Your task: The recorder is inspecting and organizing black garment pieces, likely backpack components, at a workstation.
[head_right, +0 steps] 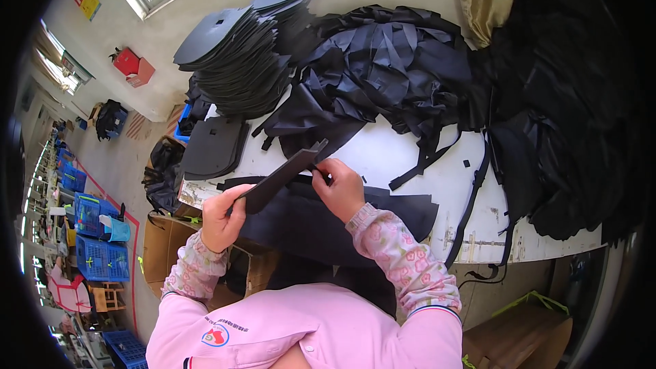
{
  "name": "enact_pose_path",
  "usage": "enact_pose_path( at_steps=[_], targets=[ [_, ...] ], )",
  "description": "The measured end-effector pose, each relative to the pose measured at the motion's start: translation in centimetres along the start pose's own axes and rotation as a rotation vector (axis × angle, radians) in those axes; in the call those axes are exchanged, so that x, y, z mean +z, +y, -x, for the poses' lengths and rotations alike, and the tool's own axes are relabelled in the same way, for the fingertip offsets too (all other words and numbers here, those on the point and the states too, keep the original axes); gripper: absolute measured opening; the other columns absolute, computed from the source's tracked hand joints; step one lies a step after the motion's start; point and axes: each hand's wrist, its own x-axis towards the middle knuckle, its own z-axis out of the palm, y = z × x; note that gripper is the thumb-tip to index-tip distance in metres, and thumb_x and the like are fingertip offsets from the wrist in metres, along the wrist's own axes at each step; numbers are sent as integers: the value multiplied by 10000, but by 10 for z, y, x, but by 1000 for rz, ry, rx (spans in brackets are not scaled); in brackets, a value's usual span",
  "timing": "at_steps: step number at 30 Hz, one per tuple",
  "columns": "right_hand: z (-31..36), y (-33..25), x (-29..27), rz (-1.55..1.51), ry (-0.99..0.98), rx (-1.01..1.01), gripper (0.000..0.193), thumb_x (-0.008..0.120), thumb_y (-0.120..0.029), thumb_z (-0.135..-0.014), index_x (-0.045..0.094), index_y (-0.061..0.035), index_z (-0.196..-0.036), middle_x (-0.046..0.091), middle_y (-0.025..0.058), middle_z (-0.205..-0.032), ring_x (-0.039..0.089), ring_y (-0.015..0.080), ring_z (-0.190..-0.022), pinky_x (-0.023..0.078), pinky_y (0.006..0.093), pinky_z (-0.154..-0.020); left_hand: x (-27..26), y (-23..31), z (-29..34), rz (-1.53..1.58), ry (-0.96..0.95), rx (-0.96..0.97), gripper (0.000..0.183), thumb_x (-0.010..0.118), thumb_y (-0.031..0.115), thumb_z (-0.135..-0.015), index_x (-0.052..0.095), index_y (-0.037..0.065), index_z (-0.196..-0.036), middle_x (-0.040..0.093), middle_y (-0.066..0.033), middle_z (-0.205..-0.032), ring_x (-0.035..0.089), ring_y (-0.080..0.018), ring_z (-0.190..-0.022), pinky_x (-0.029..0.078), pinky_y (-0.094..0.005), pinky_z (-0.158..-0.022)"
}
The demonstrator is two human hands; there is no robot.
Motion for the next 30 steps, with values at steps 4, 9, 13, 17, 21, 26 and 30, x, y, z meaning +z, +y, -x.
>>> enact_pose_path(
  at_steps=[4, 9, 13, 17, 21, 26, 30],
  targets=[
    [4, -9, -5, 31, 38, -115, 123, 695, -145, -825, 670, -30, -862, 654, 103, -791, 627, 234, -603, 497, 330, -577, 1, -4, -2, -7, -35, 41, 314, 555, -80, -853, 663, -6, -1139, 687, -145, -835, 662, -225, -660, 514, -288, -628],
    [3, -1, -12, 74, 81, -139, 107, 697, -133, -814, 680, -44, -871, 656, 102, -798, 629, 251, -596, 502, 334, -571, 4, -6, -1, 0, -83, 89, 356, 572, -104, -802, 670, 8, -1125, 673, -136, -798, 650, -250, -642, 511, -306, -607],
    [7, 1, -9, 2, 32, -167, 105, 700, -112, -822, 685, -33, -890, 643, 89, -794, 614, 212, -615, 482, 307, -585, 3, -9, -1, 14, -240, 137, 357, 603, -85, -805, 668, 14, -1142, 687, -145, -858, 660, -261, -707, 526, -319, -649],
    [7, 18, -11, -434, -170, -51, 117, 694, -81, -856, 708, -33, -961, 609, 39, -857, 579, 126, -681, 456, 253, -619, 5, -14, -13, 265, -675, 302, 405, 750, 113, -834, 642, 44, -1218, 640, -133, -1153, 632, -244, -923, 516, -313, -820],
    [9, 22, -14, -449, -411, -112, 118, 693, -79, -875, 717, -34, -982, 585, 33, -904, 564, 99, -799, 447, 233, -688, 56, -34, -10, 155, -189, -92, 438, 785, 132, -808, 611, 38, -1199, 584, -88, -1116, 612, -184, -840, 510, -291, -768],
    [9, 27, -40, -922, -778, 489, 396, 543, -358, -1020, 567, -41, -1256, 589, 55, -1190, 568, 159, -1140, 471, 356, -1010, 98, -50, -12, 26, -51, 75, 198, 728, 23, -803, 642, 26, -982, 630, -93, -954, 633, -219, -742, 516, -310, -688],
    [3, -30, -70, -571, -906, 548, 391, 656, -272, -945, 576, -57, -1263, 607, 46, -1171, 572, 142, -1109, 490, 345, -955, 102, -47, -26, -209, -51, 283, 172, 710, -20, -767, 624, 25, -909, 648, -99, -940, 643, -261, -751, 521, -330, -641]
  ],
)
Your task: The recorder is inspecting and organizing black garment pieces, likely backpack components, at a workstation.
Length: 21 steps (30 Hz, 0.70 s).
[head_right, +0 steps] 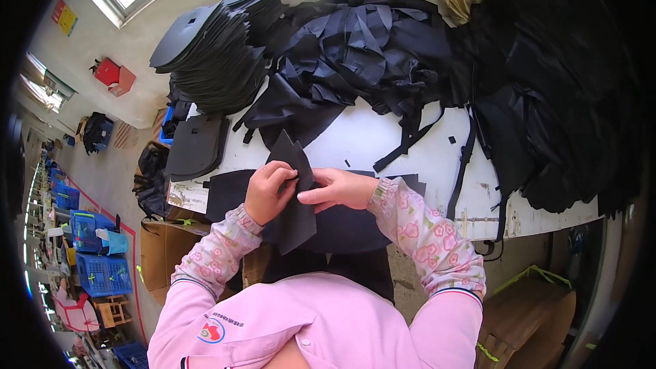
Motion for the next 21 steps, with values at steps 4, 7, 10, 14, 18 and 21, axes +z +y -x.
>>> enact_pose_path(
  at_steps=[4, 7, 10, 14, 18, 21],
  targets=[
    [-2, 7, -33, 348, 112, -56, 391, 635, -77, -863, 588, -28, -1248, 664, 54, -1019, 619, 152, -920, 513, 320, -830, -11, -3, 2, 370, 53, -270, 122, 692, -24, -815, 611, 2, -904, 618, -65, -844, 614, -138, -685, 488, -251, -618],
    [-1, 32, -75, 635, 293, -243, 404, 659, -57, -849, 561, -38, -1240, 649, 96, -979, 620, 192, -916, 503, 325, -850, -42, -20, 16, 789, 143, -622, 76, 634, -14, -897, 577, 34, -914, 588, 5, -798, 573, -59, -663, 476, -208, -618],
    [9, 43, -91, 621, 314, -39, 441, 675, -43, -840, 542, -76, -1259, 637, 98, -1011, 615, 203, -940, 498, 333, -840, -82, -46, 39, 750, 197, -724, 71, 606, 65, -930, 559, 53, -878, 574, -5, -730, 570, -85, -615, 463, -220, -603],
    [26, 71, -107, 840, 427, -22, 465, 675, -15, -838, 535, -109, -1272, 632, 95, -930, 628, 242, -886, 501, 347, -817, -130, -104, 92, 790, 435, -929, 74, 607, 84, -885, 561, 94, -828, 550, 10, -692, 545, -102, -567, 448, -226, -544],
    [35, 76, -101, 947, 497, 10, 472, 683, -39, -834, 543, -128, -1275, 662, 134, -1002, 653, 304, -932, 514, 382, -828, -160, -167, 130, 174, 131, -1038, 69, 624, 80, -839, 564, 63, -808, 574, -18, -709, 571, -153, -627, 466, -291, -574],
    [45, 75, -93, 1025, 538, 29, 482, 705, -84, -820, 550, -132, -1274, 684, 151, -1081, 664, 325, -986, 522, 408, -840, -109, -122, 64, -546, -94, -399, 339, 729, 162, -790, 590, 54, -1079, 627, -132, -1057, 580, -356, -1024, 468, -429, -866]
  ],
)
